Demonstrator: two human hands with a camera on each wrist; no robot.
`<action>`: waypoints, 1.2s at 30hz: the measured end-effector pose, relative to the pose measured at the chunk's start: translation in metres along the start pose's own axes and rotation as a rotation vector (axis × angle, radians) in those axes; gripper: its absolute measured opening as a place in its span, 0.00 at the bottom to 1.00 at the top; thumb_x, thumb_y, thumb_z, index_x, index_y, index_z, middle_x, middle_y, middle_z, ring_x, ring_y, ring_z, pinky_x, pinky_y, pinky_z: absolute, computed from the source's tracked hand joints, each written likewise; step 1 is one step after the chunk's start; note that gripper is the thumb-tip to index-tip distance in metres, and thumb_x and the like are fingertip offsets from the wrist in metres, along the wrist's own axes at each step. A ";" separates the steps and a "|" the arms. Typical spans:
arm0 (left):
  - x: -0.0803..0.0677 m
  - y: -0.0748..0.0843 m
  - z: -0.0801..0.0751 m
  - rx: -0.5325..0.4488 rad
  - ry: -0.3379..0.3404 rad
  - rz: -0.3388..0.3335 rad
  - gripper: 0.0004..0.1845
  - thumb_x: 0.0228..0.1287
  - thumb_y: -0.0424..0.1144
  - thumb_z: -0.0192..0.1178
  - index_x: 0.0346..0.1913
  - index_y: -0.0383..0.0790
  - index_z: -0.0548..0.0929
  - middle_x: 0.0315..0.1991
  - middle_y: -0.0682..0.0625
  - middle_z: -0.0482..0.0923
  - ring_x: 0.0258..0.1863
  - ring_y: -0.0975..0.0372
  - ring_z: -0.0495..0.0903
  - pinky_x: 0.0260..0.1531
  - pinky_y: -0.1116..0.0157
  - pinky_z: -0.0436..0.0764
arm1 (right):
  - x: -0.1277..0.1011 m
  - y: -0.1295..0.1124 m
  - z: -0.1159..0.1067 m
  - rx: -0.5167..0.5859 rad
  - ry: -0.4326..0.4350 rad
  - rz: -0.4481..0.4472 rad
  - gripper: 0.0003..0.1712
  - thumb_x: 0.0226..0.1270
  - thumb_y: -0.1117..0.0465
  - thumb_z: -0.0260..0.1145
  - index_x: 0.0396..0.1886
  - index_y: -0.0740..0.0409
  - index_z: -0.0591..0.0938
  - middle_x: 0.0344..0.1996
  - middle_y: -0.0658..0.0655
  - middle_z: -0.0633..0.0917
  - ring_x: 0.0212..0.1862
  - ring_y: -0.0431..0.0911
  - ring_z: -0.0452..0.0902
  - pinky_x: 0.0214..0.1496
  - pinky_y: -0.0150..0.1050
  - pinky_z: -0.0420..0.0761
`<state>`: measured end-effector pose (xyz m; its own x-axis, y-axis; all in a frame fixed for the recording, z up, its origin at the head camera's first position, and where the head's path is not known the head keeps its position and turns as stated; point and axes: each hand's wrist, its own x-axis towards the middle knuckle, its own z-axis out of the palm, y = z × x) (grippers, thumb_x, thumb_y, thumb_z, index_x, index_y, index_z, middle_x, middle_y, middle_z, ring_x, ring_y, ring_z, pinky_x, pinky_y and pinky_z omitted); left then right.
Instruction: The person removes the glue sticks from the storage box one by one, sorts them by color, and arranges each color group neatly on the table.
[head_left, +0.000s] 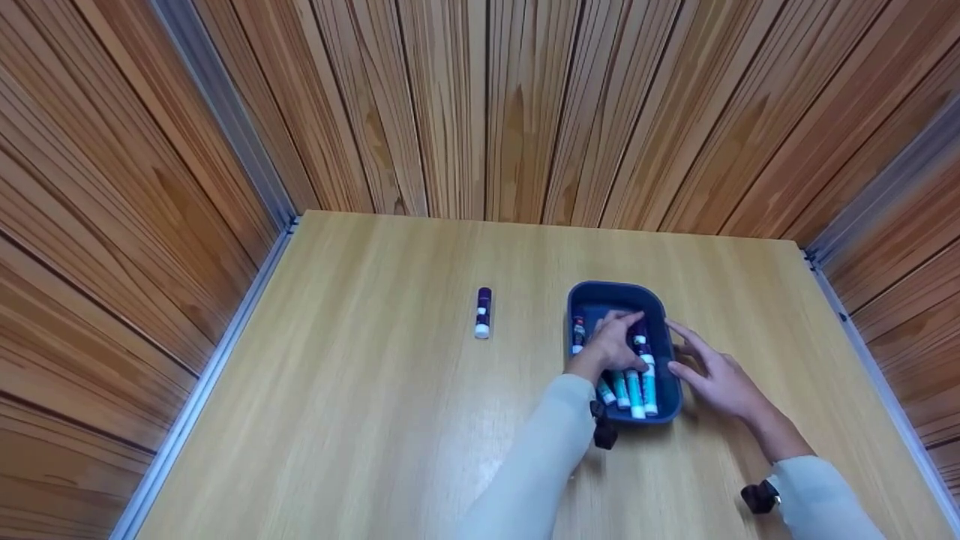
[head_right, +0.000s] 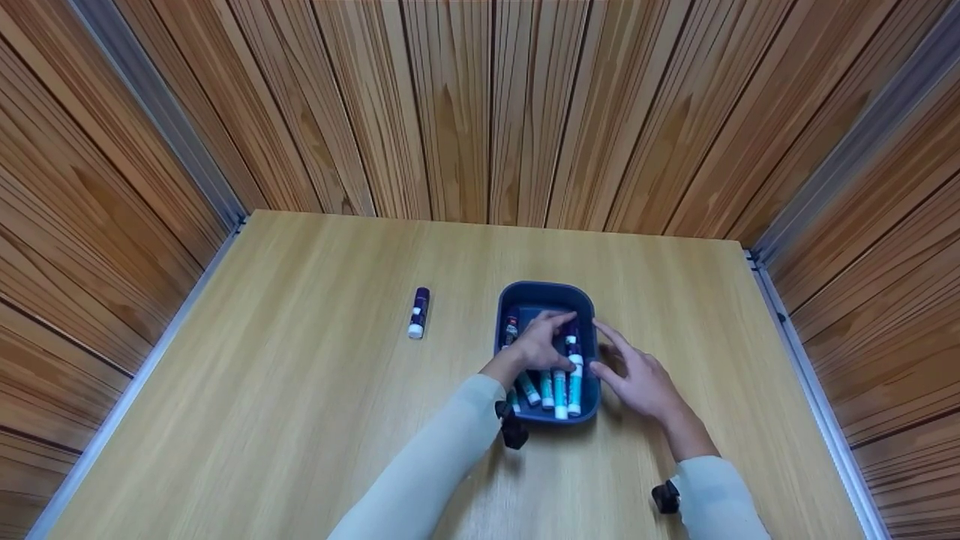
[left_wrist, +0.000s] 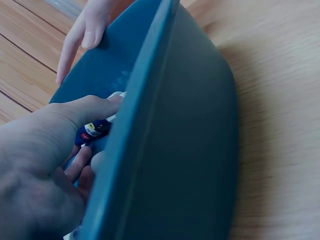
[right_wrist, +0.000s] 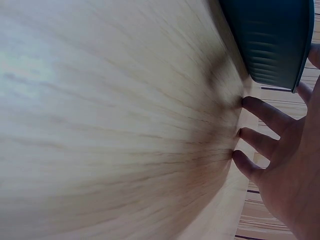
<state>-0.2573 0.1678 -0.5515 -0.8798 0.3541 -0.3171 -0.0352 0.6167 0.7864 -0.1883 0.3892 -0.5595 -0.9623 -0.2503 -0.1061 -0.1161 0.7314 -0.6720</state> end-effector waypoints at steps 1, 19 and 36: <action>0.000 0.000 0.000 0.006 0.000 0.005 0.49 0.67 0.39 0.83 0.85 0.71 0.72 0.88 0.63 0.65 0.87 0.61 0.64 0.89 0.53 0.68 | 0.000 0.000 0.000 0.000 0.000 0.001 0.44 0.92 0.45 0.59 0.96 0.36 0.50 0.82 0.77 0.74 0.83 0.78 0.68 0.79 0.88 0.61; -0.002 -0.004 -0.002 0.050 -0.020 0.039 0.40 0.69 0.37 0.80 0.80 0.69 0.79 0.88 0.62 0.64 0.88 0.58 0.63 0.88 0.53 0.71 | 0.000 -0.001 0.003 -0.018 0.010 0.014 0.44 0.91 0.44 0.60 0.95 0.36 0.51 0.81 0.76 0.75 0.83 0.79 0.69 0.79 0.89 0.61; -0.006 0.001 -0.009 -0.063 -0.020 0.023 0.38 0.69 0.31 0.78 0.79 0.58 0.82 0.86 0.56 0.67 0.85 0.57 0.68 0.88 0.54 0.71 | 0.000 0.003 0.003 -0.008 0.013 0.004 0.44 0.92 0.43 0.59 0.95 0.35 0.50 0.82 0.75 0.74 0.83 0.78 0.69 0.79 0.89 0.61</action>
<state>-0.2561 0.1597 -0.5441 -0.8710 0.3826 -0.3083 -0.0451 0.5626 0.8255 -0.1877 0.3896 -0.5631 -0.9660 -0.2390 -0.0990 -0.1143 0.7376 -0.6655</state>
